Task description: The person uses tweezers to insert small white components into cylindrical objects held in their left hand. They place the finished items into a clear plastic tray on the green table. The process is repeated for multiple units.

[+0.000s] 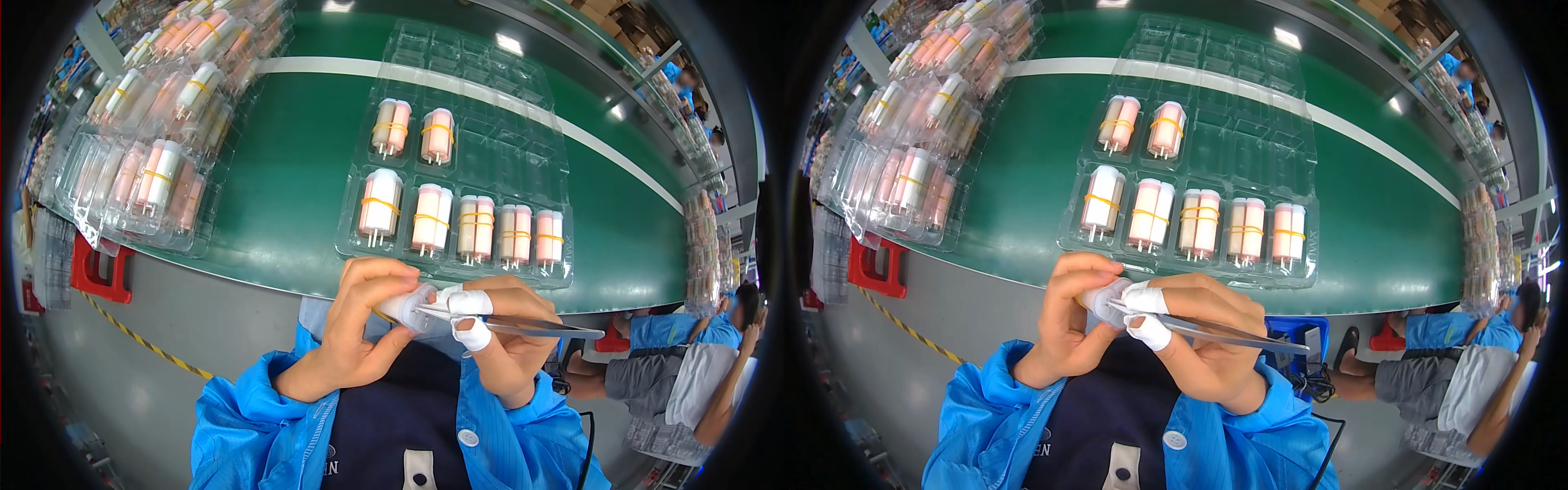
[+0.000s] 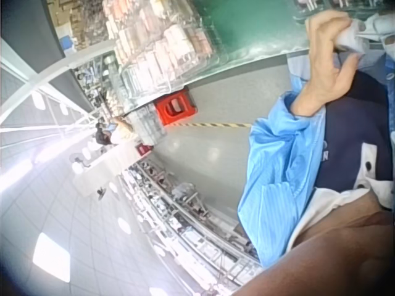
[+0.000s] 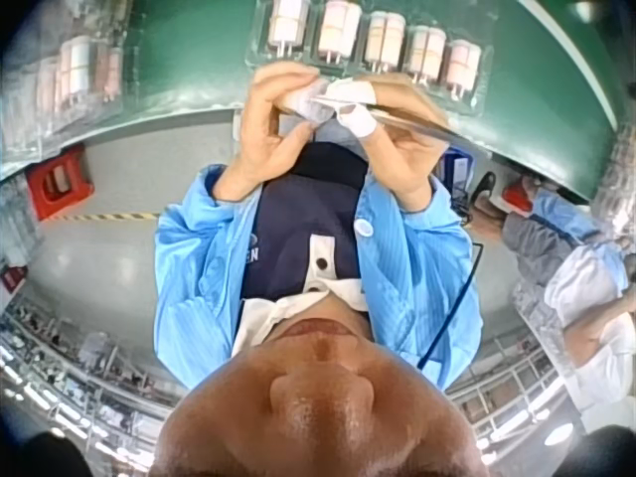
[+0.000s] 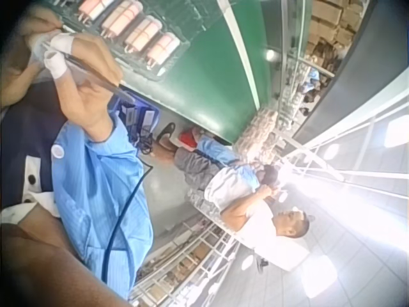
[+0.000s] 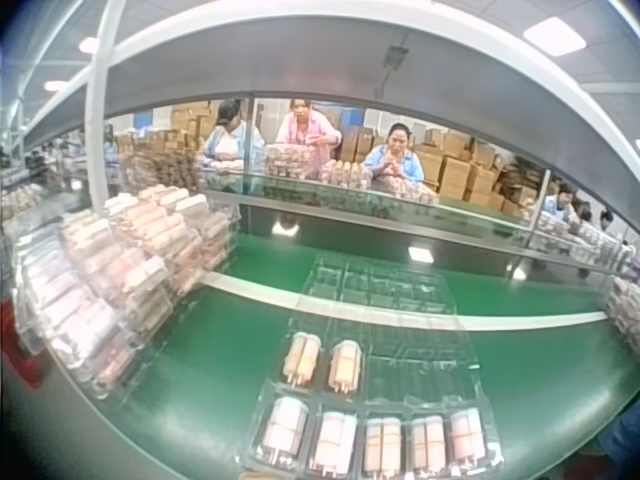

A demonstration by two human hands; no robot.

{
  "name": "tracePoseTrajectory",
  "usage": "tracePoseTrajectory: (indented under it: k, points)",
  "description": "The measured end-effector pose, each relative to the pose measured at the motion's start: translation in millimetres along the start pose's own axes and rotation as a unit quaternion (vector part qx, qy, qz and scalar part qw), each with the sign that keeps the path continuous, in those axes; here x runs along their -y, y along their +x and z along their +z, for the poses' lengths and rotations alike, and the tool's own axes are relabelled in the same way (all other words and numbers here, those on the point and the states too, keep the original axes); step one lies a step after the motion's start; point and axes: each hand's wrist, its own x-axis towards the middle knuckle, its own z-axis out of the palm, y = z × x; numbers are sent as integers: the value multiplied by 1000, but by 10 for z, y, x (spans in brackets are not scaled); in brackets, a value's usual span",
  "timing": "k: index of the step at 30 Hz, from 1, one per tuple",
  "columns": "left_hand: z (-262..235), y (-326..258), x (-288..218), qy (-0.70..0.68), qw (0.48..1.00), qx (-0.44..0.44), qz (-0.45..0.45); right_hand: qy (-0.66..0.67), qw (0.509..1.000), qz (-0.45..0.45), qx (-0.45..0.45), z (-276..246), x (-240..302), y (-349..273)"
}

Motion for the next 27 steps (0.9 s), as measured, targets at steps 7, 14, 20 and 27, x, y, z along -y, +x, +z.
tracePoseTrajectory:
  k: [7,14,20,27]
  points:
    - [-3,-3,13,23,1000,-2,8,11,1000,17,-4,5,-41,0]
    - [-50,-17,39,18,999,39,1,29,999,16,-15,6,-91,-27]
    - [-71,-1,46,22,998,59,12,29,999,6,-19,13,-85,0]
    - [-20,21,20,22,1000,10,7,1,1000,10,-18,15,-108,-1]
